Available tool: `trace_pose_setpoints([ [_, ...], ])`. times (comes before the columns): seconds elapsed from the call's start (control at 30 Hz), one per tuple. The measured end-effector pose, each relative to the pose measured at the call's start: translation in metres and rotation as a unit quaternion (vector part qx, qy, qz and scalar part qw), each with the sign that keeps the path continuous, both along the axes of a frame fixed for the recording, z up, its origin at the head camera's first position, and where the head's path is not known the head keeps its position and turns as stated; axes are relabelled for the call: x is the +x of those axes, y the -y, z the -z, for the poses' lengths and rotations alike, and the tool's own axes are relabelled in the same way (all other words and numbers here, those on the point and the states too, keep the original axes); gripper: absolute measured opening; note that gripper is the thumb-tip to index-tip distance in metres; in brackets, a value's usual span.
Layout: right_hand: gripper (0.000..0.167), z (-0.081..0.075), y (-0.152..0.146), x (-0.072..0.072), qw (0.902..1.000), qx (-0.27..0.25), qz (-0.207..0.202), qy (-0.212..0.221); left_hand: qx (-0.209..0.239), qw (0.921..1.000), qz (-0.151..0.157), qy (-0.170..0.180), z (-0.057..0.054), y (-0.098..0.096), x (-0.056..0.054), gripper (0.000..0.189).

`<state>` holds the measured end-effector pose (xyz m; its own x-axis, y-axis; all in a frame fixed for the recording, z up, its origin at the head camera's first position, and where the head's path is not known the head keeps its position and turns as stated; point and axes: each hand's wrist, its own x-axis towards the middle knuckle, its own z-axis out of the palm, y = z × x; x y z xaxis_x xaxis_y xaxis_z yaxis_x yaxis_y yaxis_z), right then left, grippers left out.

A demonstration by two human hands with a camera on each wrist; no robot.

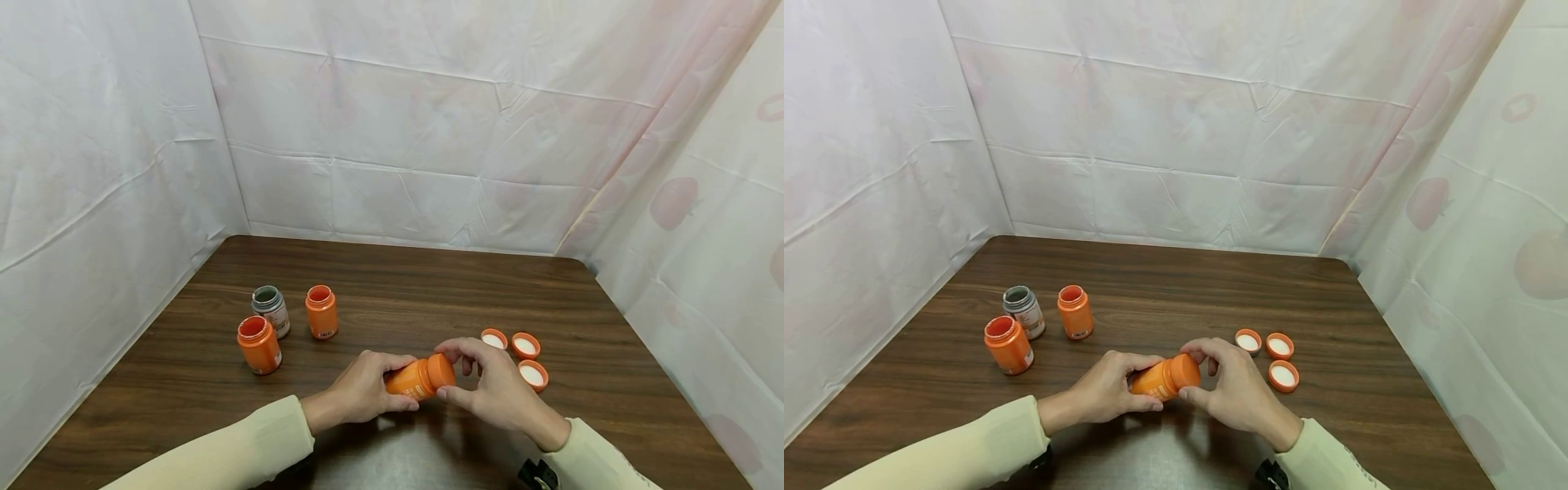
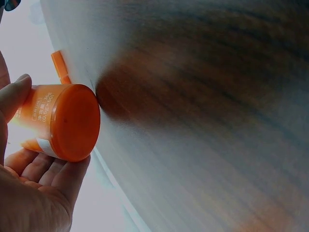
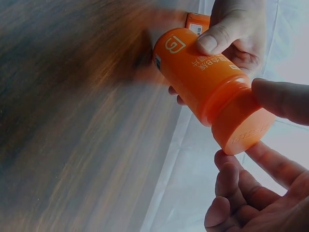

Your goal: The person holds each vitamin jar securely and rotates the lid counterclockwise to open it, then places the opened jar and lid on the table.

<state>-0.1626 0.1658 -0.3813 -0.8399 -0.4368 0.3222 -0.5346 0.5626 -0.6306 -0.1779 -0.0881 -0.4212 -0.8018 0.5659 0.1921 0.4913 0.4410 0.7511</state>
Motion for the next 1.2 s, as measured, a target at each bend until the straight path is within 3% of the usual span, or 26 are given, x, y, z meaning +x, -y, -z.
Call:
trace_pose_setpoints([
  [1.2,0.056,-0.0064,-0.0063,0.0003,0.9998,0.012,0.014,0.011,0.007,0.9998,-0.012,0.014,0.0001,0.0015,-0.0012,0.049],
])
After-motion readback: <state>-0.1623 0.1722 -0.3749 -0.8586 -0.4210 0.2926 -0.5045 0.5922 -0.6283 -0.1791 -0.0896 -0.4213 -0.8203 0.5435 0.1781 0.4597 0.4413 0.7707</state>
